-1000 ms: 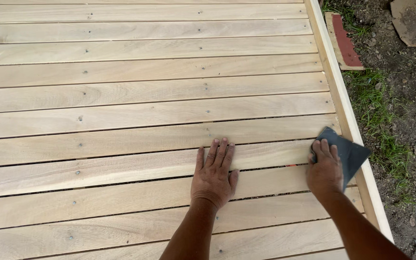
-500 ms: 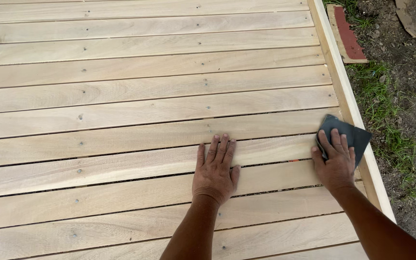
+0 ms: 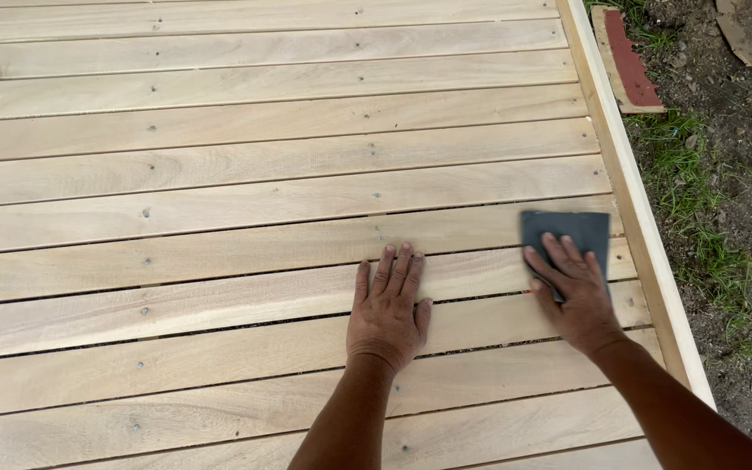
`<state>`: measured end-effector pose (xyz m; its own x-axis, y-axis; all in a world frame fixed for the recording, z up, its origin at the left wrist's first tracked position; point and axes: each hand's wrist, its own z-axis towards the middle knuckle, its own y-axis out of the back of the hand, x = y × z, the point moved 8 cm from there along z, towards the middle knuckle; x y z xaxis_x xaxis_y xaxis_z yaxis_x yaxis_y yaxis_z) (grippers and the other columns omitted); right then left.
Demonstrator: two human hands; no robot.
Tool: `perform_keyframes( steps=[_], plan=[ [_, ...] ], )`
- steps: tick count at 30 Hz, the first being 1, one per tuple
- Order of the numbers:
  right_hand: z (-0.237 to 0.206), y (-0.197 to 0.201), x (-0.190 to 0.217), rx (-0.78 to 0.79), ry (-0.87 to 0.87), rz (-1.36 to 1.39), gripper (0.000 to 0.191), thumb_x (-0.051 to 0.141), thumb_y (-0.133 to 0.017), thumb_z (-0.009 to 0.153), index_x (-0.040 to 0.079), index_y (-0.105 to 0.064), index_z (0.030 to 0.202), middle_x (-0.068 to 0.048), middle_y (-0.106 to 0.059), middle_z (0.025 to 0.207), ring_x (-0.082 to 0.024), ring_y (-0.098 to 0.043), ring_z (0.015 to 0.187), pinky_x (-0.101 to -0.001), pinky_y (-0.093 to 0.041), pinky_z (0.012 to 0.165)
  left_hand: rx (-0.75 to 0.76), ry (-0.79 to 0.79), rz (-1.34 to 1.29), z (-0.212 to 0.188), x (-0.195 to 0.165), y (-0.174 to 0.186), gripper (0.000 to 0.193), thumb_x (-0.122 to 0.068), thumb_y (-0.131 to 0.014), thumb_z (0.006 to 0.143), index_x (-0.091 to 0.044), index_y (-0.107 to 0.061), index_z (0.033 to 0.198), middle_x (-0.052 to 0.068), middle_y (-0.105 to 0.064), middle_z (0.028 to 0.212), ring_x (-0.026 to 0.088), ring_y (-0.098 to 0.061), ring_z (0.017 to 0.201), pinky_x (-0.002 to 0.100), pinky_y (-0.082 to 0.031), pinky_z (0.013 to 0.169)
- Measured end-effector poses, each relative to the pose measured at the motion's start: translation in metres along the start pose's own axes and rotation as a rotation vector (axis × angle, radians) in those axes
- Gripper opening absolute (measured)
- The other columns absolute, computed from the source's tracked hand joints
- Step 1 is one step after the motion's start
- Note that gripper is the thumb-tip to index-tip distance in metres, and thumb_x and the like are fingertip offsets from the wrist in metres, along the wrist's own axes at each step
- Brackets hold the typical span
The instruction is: The person sands the slatted wooden surface of a large framed panel, rubbing a sheet of sandpaper by hand back and forth across the planks. They work over different sections of the panel, steadying the wood with the other hand while sanding.
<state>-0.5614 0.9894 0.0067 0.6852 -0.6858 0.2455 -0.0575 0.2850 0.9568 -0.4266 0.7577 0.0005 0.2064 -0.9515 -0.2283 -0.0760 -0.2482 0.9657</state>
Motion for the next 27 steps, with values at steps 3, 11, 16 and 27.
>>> perform_keyframes(
  steps=[3, 11, 16, 27],
  plan=[
    [-0.027, 0.011, -0.037, -0.007, -0.085, -0.062, 0.051, 0.039, -0.052, 0.100, 0.031, -0.051, 0.150, -0.004, -0.037, 0.167, -0.031, -0.029, 0.156, -0.0595, -0.020, 0.125, 0.003, 0.003, 0.013, 0.001, 0.001, -0.002, 0.065, -0.046, -0.023, 0.102, -0.018, -0.015, 0.160, 0.001, -0.009, 0.169, 0.020, -0.006, 0.155, 0.048, -0.002, 0.125],
    [0.024, -0.004, -0.073, 0.085, -0.121, -0.034, 0.049, 0.041, -0.047, 0.103, 0.034, -0.047, 0.152, -0.002, -0.032, 0.168, -0.029, -0.022, 0.157, -0.0579, -0.013, 0.126, -0.001, -0.003, 0.020, 0.002, 0.000, -0.004, 0.065, -0.045, -0.023, 0.102, -0.018, -0.016, 0.160, 0.002, -0.011, 0.169, 0.021, -0.007, 0.154, 0.049, -0.002, 0.125],
    [0.006, -0.002, -0.071, 0.183, -0.161, 0.029, 0.049, 0.042, -0.046, 0.101, 0.036, -0.047, 0.150, 0.000, -0.029, 0.169, -0.027, -0.017, 0.158, -0.0547, -0.012, 0.126, -0.044, -0.010, 0.017, 0.002, -0.001, -0.002, 0.065, -0.046, -0.024, 0.101, -0.018, -0.016, 0.159, 0.001, -0.011, 0.168, 0.020, -0.008, 0.153, 0.048, -0.003, 0.124],
    [0.014, -0.027, -0.014, -0.032, -0.356, -0.102, 0.052, 0.030, -0.048, 0.105, 0.026, -0.047, 0.157, -0.011, -0.029, 0.169, -0.036, -0.021, 0.157, -0.0669, -0.014, 0.120, -0.035, -0.004, 0.004, 0.001, 0.001, -0.003, 0.064, -0.044, -0.024, 0.102, -0.016, -0.016, 0.159, 0.002, -0.011, 0.169, 0.020, -0.007, 0.155, 0.048, -0.002, 0.124]
  ],
)
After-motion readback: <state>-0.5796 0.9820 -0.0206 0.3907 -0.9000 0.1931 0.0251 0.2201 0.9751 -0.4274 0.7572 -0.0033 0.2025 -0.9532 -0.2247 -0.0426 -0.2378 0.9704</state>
